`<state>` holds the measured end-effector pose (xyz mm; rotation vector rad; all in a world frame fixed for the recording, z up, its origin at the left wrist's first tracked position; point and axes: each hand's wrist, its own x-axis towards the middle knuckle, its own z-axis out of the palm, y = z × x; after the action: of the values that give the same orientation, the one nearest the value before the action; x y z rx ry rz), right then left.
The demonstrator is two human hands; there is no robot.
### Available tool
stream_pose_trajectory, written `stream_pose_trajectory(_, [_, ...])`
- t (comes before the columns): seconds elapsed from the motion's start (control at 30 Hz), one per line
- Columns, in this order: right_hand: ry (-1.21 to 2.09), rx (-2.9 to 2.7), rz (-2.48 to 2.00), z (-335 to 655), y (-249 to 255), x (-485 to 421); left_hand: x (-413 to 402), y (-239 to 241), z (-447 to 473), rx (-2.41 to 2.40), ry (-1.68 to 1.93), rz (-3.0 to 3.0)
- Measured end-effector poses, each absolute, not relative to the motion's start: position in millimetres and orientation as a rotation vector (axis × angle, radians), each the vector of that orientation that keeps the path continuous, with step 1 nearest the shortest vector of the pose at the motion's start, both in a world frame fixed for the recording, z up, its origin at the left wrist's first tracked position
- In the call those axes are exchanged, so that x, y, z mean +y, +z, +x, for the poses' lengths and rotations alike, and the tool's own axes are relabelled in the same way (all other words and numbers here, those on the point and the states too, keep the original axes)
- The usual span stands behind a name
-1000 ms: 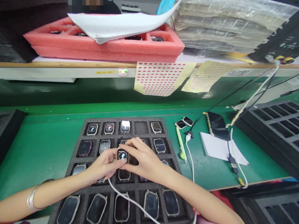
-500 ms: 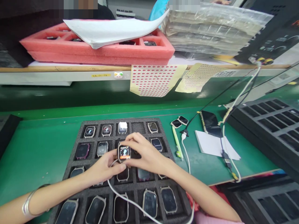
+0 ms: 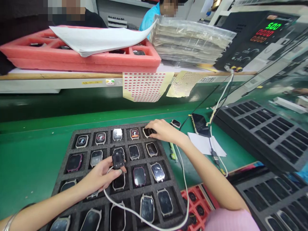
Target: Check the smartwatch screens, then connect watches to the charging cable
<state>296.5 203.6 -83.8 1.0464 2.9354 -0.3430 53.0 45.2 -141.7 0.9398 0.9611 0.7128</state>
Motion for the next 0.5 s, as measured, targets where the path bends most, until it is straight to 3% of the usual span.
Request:
stream_pose_trajectory(0.3, [-0.45,2.945,1.091,297,-84,211,47,-137,52,0.959,0.709,0.944])
stream_pose_trajectory(0.43, [-0.791,3.124,1.152,280,-66,171,48,-138,49,0.905,0.698,0.945])
stream_pose_trajectory(0.5, [-0.97,3.14,0.96,263,-64,142,48,-140,49,0.885,0.715,0.957])
